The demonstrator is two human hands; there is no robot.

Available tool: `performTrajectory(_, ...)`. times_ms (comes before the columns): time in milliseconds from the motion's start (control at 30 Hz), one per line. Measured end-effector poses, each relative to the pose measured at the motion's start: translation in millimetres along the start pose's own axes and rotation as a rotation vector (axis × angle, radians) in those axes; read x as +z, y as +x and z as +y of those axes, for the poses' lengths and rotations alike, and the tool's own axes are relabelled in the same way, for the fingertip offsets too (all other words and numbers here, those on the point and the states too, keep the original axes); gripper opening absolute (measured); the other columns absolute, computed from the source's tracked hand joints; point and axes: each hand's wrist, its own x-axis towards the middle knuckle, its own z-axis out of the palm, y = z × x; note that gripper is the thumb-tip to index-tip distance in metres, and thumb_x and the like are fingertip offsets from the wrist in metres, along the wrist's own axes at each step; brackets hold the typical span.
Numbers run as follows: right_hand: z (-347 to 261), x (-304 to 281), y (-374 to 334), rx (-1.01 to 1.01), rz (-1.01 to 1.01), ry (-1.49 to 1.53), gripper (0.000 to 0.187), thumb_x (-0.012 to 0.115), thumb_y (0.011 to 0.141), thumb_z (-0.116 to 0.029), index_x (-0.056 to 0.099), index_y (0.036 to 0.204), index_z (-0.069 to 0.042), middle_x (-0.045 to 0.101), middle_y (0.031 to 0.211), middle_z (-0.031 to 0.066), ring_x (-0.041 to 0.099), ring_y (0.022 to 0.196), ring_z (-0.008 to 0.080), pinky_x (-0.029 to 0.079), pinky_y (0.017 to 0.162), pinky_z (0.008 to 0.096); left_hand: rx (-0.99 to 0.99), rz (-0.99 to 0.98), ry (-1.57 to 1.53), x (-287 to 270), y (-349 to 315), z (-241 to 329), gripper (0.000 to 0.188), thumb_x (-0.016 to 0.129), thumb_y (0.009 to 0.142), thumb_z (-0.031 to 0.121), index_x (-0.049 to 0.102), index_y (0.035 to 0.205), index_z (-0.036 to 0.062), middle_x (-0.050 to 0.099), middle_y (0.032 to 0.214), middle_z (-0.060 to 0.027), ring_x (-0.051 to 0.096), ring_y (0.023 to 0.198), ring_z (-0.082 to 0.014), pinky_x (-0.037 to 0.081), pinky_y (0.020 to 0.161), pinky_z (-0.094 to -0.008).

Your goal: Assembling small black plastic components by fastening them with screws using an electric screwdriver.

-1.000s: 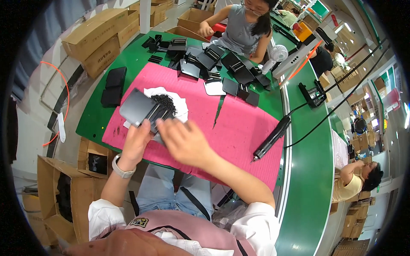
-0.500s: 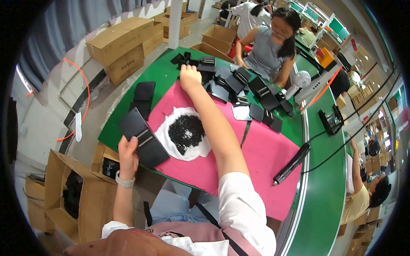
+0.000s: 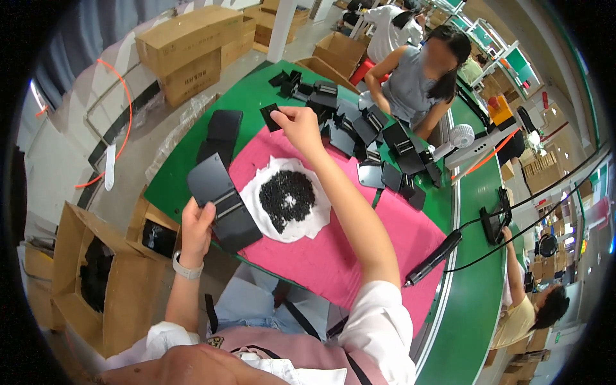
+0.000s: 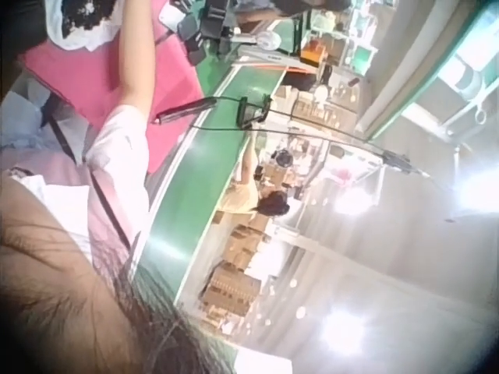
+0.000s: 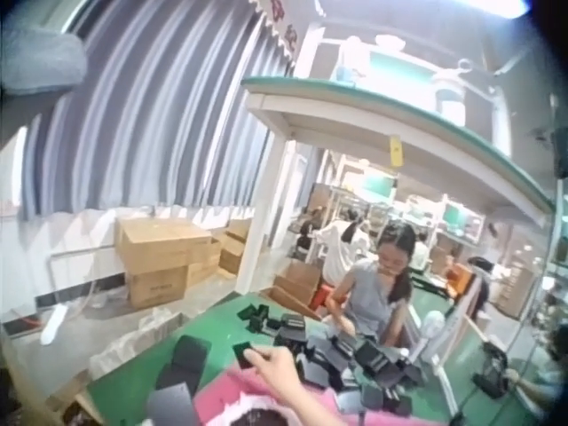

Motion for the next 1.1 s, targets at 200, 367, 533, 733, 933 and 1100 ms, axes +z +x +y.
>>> performTrajectory(200, -83.9, -15.9, -126.9, -0.797, 0.007, -0.232, 0.023, 0.078, 0.067, -0.008, 0.068, 0.086, 0.000, 0.063, 0.078, 0.0103, 0.063, 0.068, 0.0204, 0.050, 0.057, 0.0276, -0.165, -0.097, -0.182, 22.3, -14.5, 9.3, 0.038, 0.058, 0.093, 0.023, 0.050, 0.121, -0.0015, 0.061, 0.104, -0.0032, 0.055, 0.086, -0.0064, 0.043, 0.073, -0.0202)
performTrajectory(367, -93.8, -38.5, -174.7, -0.916, -0.098, -0.392, 0.032, 0.079, 0.057, -0.007, 0.064, 0.084, -0.001, 0.064, 0.089, 0.0099, 0.063, 0.079, 0.0271, 0.053, 0.062, 0.0329, -0.241, -0.295, -0.132, 40.6, -23.6, -1.4, 0.041, 0.059, 0.092, 0.027, 0.050, 0.121, -0.0010, 0.060, 0.102, -0.0021, 0.054, 0.080, -0.0044, 0.041, 0.064, -0.0190)
performTrajectory(533, -68.7, -59.2, -184.1, -0.679, -0.243, -0.206, 0.030, 0.079, 0.062, -0.009, 0.063, 0.086, -0.003, 0.062, 0.103, 0.0136, 0.062, 0.085, 0.0297, 0.053, 0.071, 0.0369, -0.306, -0.326, -0.166, 60.9, -27.8, -9.4, 0.045, 0.060, 0.092, 0.029, 0.049, 0.122, -0.0021, 0.061, 0.106, -0.0055, 0.058, 0.094, -0.0101, 0.048, 0.079, -0.0242)
performTrajectory(733, -63.2, -69.2, -209.2, -0.670, -0.175, -0.177, 0.031, 0.081, 0.062, -0.013, 0.064, 0.085, -0.003, 0.063, 0.108, 0.0119, 0.061, 0.088, 0.0300, 0.052, 0.071, 0.0366, -0.335, -0.338, -0.196, 76.9, -31.5, -9.7, 0.045, 0.061, 0.091, 0.029, 0.049, 0.121, -0.0025, 0.060, 0.108, -0.0063, 0.056, 0.098, -0.0118, 0.046, 0.086, -0.0267)
performTrajectory(933, -59.1, -68.9, -229.9, -0.577, -0.166, -0.248, 0.028, 0.078, 0.064, -0.012, 0.062, 0.084, -0.004, 0.061, 0.107, 0.0097, 0.058, 0.090, 0.0298, 0.052, 0.070, 0.0363, -0.346, -0.380, -0.128, 88.3, -31.4, -15.0, 0.041, 0.059, 0.093, 0.027, 0.049, 0.120, -0.0018, 0.060, 0.105, -0.0053, 0.057, 0.093, -0.0109, 0.047, 0.079, -0.0258)
performTrajectory(1100, -54.9, -94.1, -256.0, -0.480, 0.026, -0.382, 0.026, 0.079, 0.061, -0.010, 0.065, 0.082, -0.002, 0.065, 0.099, 0.0112, 0.060, 0.088, 0.0295, 0.052, 0.071, 0.0368, 0.205, -0.326, 0.776, 105.7, -0.3, -5.4, 0.026, 0.066, 0.084, 0.023, 0.060, 0.091, -0.0013, 0.058, 0.078, -0.0096, 0.057, 0.070, -0.0209, 0.046, 0.061, -0.0339)
